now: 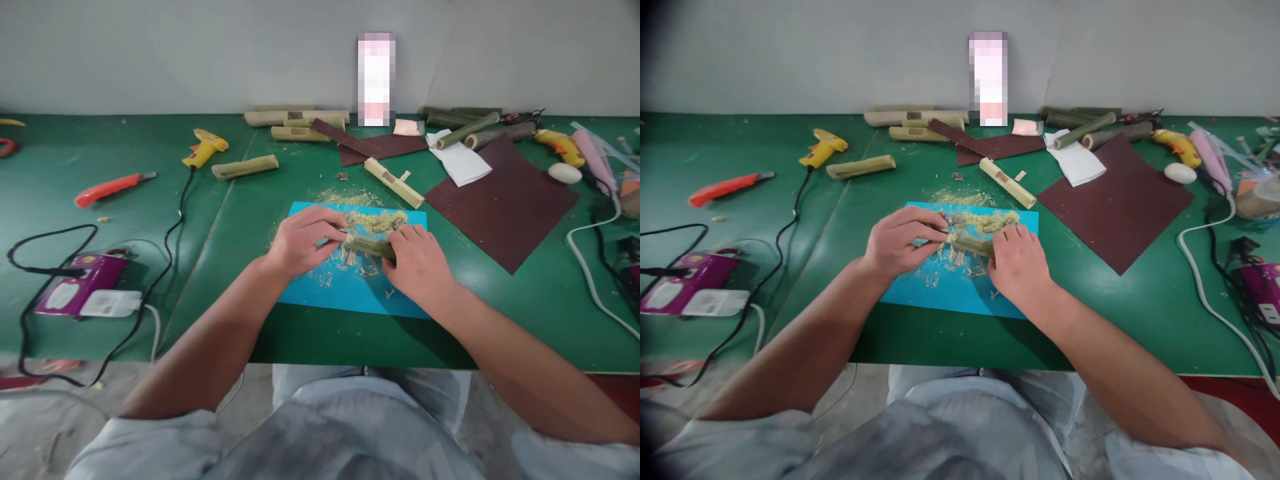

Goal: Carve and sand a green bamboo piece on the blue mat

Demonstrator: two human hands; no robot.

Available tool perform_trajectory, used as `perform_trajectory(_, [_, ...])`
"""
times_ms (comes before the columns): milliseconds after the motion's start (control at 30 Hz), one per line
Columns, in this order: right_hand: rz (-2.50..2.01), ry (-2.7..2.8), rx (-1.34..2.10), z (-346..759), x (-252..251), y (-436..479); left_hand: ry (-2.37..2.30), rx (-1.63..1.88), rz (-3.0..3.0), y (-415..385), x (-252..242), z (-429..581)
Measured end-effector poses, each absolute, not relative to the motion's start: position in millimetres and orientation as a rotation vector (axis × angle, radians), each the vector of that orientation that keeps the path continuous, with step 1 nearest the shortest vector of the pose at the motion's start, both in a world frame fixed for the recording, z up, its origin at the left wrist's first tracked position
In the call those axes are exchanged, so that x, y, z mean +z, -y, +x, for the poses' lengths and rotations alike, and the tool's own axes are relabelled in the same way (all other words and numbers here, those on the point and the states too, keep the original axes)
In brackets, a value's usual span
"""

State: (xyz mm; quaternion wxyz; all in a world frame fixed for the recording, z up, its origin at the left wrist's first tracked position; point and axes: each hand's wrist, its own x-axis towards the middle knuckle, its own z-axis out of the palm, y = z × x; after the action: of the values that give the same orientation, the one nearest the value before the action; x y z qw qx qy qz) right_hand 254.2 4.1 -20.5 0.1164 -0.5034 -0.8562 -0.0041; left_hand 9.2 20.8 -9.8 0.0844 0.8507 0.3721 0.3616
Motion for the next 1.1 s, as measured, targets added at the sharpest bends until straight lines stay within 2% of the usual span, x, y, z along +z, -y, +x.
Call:
perform_trajectory(233, [-1.505, 2.517, 0.016, 253.3, -19.5, -4.9, -1.499, 1.168, 2.085, -22.9, -23.5, 19.1])
perform_trajectory(367, [-1.521, 2.505, 0.098, 251.6, -19.3, -1.9, -1.525, 1.200, 1.906, -26.1, -33.1, 21.4])
perform_trajectory(667, [-1.642, 2.476, 0.242, 244.5, -16.6, 4.1, -1.468, 1.157, 1.870, -25.4, -38.9, 31.0])
perform_trajectory(1100, [-1.634, 2.468, 0.186, 243.2, -18.5, 6.3, -1.462, 1.048, 2.022, -32.2, -42.7, 27.1])
